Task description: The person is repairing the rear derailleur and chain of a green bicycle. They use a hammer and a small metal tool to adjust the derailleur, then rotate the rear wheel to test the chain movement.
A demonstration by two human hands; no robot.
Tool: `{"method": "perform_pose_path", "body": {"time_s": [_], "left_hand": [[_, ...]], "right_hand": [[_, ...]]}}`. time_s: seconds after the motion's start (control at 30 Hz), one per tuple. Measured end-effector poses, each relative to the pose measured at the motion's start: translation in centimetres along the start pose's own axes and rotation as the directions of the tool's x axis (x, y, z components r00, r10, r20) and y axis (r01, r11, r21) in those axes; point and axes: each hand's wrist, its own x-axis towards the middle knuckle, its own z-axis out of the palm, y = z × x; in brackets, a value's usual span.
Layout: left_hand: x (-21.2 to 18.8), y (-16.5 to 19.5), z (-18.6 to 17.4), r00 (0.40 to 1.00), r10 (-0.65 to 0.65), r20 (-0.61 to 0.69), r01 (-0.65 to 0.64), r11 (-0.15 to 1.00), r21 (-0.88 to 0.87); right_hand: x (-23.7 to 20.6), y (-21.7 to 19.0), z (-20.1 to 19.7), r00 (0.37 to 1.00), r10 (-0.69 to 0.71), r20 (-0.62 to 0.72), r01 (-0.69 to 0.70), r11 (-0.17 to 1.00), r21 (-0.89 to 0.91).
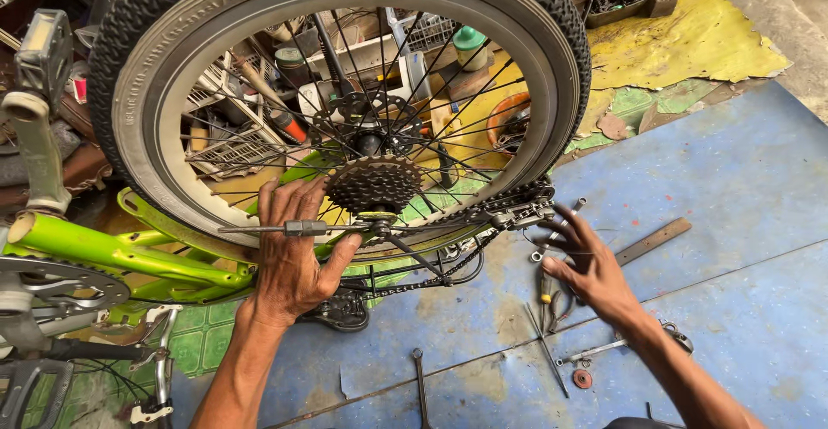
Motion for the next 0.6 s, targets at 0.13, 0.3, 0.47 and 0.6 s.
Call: {"method": "perform_pose_path", "body": {"time_s": [0.13,0.3,0.47,0.6], "left_hand": [[0.0,-0.1,0.2,1.000,0.008,-0.018,-0.008,1.000,0.019],[-0.2,-0.1,0.3,1.000,0.009,-0.028,-0.008,1.000,0.026],[-0.4,-0.3,0.3,0.999,0.005,-0.041,-0.005,1.000,0.000],[-0.4,-0.4,0.2,0.998,0.022,-0.061,-0.021,1.000,0.003]], "right_hand": [[2.2,-4.7,1.7,0.997,0.068,-0.038,-0.060,0.981,0.185],[3.1,-5.1,2.6,0.967,0.242,-0.083,-0.169,0.847,0.504],[4.1,-4.4,2.6,0.941,0.323,-0.106,-0.230,0.834,0.501],[4.1,-4.4,2.9,0.942,0.297,-0.156,-0.195,0.864,0.464]]}}
